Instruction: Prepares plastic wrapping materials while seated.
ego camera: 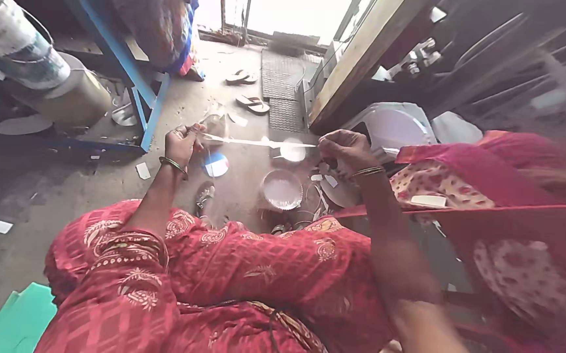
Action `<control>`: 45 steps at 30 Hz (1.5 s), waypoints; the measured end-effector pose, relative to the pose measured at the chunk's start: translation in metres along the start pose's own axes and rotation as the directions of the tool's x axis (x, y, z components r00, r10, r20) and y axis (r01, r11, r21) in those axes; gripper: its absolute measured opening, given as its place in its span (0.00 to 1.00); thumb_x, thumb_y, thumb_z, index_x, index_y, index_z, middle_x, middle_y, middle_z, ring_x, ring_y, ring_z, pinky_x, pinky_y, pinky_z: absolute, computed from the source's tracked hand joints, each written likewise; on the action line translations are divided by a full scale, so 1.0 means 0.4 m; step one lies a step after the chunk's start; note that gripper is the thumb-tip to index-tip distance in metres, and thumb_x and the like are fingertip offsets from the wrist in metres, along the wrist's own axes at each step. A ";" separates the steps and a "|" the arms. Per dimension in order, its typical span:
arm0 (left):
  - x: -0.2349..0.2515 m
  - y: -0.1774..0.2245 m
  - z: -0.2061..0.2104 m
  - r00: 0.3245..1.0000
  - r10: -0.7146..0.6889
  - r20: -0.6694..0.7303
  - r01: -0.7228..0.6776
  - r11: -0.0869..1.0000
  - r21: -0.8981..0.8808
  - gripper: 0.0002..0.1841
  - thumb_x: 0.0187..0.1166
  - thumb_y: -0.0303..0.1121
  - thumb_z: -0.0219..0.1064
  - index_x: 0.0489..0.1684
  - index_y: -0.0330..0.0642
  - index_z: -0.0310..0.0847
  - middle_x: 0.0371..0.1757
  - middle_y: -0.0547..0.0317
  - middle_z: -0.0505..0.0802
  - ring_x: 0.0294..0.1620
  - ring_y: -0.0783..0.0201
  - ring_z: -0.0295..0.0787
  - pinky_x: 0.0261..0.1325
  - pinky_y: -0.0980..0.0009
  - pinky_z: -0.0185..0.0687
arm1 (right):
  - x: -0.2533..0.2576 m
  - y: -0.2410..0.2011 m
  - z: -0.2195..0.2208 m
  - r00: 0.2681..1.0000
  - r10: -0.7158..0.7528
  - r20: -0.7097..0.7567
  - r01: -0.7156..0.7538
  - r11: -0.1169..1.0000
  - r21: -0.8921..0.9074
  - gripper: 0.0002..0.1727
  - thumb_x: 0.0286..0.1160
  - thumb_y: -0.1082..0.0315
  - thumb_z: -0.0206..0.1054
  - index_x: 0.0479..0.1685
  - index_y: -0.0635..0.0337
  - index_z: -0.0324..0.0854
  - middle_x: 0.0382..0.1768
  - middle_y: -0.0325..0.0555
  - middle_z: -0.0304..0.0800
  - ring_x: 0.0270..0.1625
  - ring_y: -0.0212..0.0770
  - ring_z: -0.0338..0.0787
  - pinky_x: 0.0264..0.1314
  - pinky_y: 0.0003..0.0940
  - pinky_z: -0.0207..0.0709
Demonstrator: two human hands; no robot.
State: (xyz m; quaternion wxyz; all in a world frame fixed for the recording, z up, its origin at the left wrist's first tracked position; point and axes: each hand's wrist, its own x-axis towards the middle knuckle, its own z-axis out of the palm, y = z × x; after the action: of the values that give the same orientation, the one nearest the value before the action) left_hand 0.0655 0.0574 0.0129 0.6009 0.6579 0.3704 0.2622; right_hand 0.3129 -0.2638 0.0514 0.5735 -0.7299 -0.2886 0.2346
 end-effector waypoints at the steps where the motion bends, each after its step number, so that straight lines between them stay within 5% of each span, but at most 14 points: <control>1: 0.003 -0.006 0.001 1.000 -0.006 -0.006 0.006 1.000 0.012 0.14 0.88 0.40 0.63 0.55 0.37 0.86 0.24 0.67 0.82 0.20 0.76 0.77 0.32 0.77 0.82 | -0.001 0.000 0.003 1.000 -0.008 -0.020 0.009 1.000 0.022 0.05 0.75 0.73 0.72 0.45 0.63 0.86 0.36 0.40 0.93 0.35 0.31 0.92 0.44 0.29 0.89; 5: 0.011 -0.024 0.013 0.999 -0.053 -0.008 0.053 0.997 0.060 0.21 0.92 0.46 0.56 0.55 0.34 0.85 0.28 0.60 0.87 0.25 0.71 0.85 0.40 0.72 0.87 | -0.002 0.009 0.018 0.997 -0.033 -0.063 0.036 0.999 0.041 0.04 0.75 0.70 0.74 0.39 0.59 0.84 0.30 0.35 0.92 0.30 0.29 0.90 0.39 0.28 0.89; 8: 0.021 -0.031 0.023 1.000 -0.003 0.016 -0.002 0.946 0.324 0.25 0.92 0.48 0.55 0.67 0.32 0.80 0.58 0.42 0.92 0.58 0.52 0.91 0.67 0.50 0.82 | -0.006 0.022 0.028 0.997 -0.057 -0.043 0.056 0.998 -0.013 0.07 0.76 0.65 0.75 0.37 0.58 0.84 0.28 0.33 0.90 0.28 0.27 0.89 0.35 0.27 0.88; 10: 0.004 -0.016 0.044 0.984 0.171 0.044 -0.171 0.859 0.483 0.31 0.85 0.52 0.63 0.76 0.35 0.76 0.73 0.34 0.82 0.76 0.37 0.77 0.77 0.36 0.68 | -0.010 0.028 0.046 0.998 -0.058 -0.028 0.057 0.997 -0.052 0.09 0.75 0.64 0.75 0.34 0.59 0.82 0.26 0.34 0.88 0.26 0.27 0.87 0.33 0.27 0.86; 14: -0.075 0.020 0.129 0.789 0.502 0.354 -0.606 0.726 0.323 0.37 0.74 0.48 0.77 0.80 0.36 0.73 0.79 0.43 0.81 0.82 0.50 0.74 0.86 0.53 0.67 | -0.030 0.034 0.107 0.988 -0.125 0.093 0.137 0.981 -0.136 0.11 0.70 0.62 0.78 0.29 0.57 0.82 0.21 0.32 0.84 0.23 0.24 0.82 0.29 0.24 0.80; 17: -0.156 0.020 0.208 0.617 0.473 0.629 -0.625 0.781 0.026 0.43 0.67 0.38 0.82 0.83 0.30 0.67 0.83 0.41 0.77 0.85 0.53 0.70 0.88 0.57 0.63 | -0.057 0.034 0.179 0.964 -0.161 0.214 0.184 0.978 -0.095 0.12 0.65 0.63 0.80 0.25 0.55 0.80 0.19 0.28 0.81 0.21 0.21 0.78 0.26 0.20 0.74; 19: -0.189 -0.021 0.240 0.594 0.366 0.717 -0.483 0.875 -0.047 0.38 0.67 0.36 0.82 0.79 0.34 0.71 0.79 0.45 0.80 0.78 0.56 0.78 0.81 0.57 0.72 | -0.080 0.027 0.221 0.951 -0.123 0.282 0.144 0.988 -0.054 0.11 0.67 0.65 0.79 0.26 0.56 0.81 0.20 0.30 0.84 0.20 0.22 0.79 0.24 0.20 0.75; 22: -0.204 -0.055 0.250 0.654 0.205 0.729 -0.279 0.960 -0.019 0.20 0.74 0.30 0.76 0.62 0.32 0.80 0.47 0.49 0.93 0.44 0.64 0.92 0.54 0.63 0.89 | -0.098 0.017 0.252 0.956 -0.077 0.284 0.089 0.996 -0.030 0.08 0.75 0.66 0.74 0.32 0.60 0.84 0.23 0.34 0.87 0.22 0.25 0.82 0.25 0.23 0.78; 26: -0.187 -0.059 0.233 0.755 0.174 0.632 -0.107 0.984 -0.144 0.06 0.82 0.29 0.69 0.47 0.36 0.84 0.32 0.65 0.92 0.29 0.77 0.86 0.39 0.77 0.85 | -0.093 0.017 0.237 0.978 -0.065 0.198 0.066 0.998 0.002 0.13 0.87 0.61 0.61 0.54 0.62 0.83 0.41 0.42 0.91 0.34 0.32 0.91 0.37 0.30 0.88; 28: -0.179 -0.050 0.228 0.789 0.189 0.585 -0.079 0.975 -0.208 0.04 0.81 0.26 0.68 0.46 0.36 0.86 0.31 0.69 0.92 0.29 0.79 0.85 0.38 0.78 0.85 | -0.093 0.027 0.218 0.981 -0.004 0.191 0.002 1.000 0.014 0.16 0.90 0.53 0.58 0.59 0.54 0.81 0.48 0.41 0.92 0.39 0.34 0.93 0.41 0.32 0.89; 32: -0.180 -0.061 0.212 0.808 0.200 0.554 -0.113 0.976 -0.187 0.04 0.83 0.34 0.69 0.42 0.45 0.84 0.34 0.67 0.91 0.32 0.76 0.87 0.42 0.76 0.85 | -0.076 0.031 0.222 0.973 0.053 0.223 -0.076 0.993 0.092 0.14 0.90 0.62 0.57 0.53 0.63 0.82 0.44 0.43 0.92 0.41 0.35 0.93 0.47 0.34 0.90; 39: -0.187 -0.062 0.217 0.826 0.233 0.513 -0.161 0.970 -0.182 0.10 0.87 0.40 0.65 0.48 0.42 0.82 0.42 0.62 0.93 0.43 0.74 0.89 0.51 0.74 0.85 | -0.099 0.048 0.215 0.956 -0.004 0.294 -0.006 0.999 0.035 0.16 0.91 0.56 0.57 0.57 0.56 0.84 0.49 0.42 0.93 0.43 0.38 0.94 0.48 0.35 0.90; 42: -0.175 -0.054 0.236 0.846 0.283 0.452 -0.176 0.949 -0.263 0.08 0.87 0.32 0.61 0.42 0.36 0.82 0.37 0.64 0.92 0.43 0.75 0.90 0.57 0.72 0.86 | -0.111 0.035 0.206 0.955 -0.029 0.294 0.022 0.999 0.029 0.15 0.91 0.55 0.55 0.56 0.54 0.82 0.47 0.41 0.91 0.41 0.35 0.93 0.46 0.33 0.89; 45: -0.183 -0.051 0.222 0.843 0.278 0.461 -0.227 0.960 -0.164 0.15 0.91 0.43 0.57 0.40 0.42 0.82 0.38 0.64 0.93 0.40 0.76 0.87 0.50 0.74 0.82 | -0.106 0.039 0.206 0.960 -0.025 0.279 0.015 0.999 0.035 0.15 0.91 0.56 0.57 0.56 0.54 0.83 0.48 0.40 0.92 0.41 0.35 0.93 0.46 0.33 0.89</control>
State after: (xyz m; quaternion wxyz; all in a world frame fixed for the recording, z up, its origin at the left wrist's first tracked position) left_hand 0.0893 -0.0543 -0.0123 0.6670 0.7135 0.1062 0.1864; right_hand 0.2291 -0.2380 0.0176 0.5413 -0.6770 -0.3702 0.3341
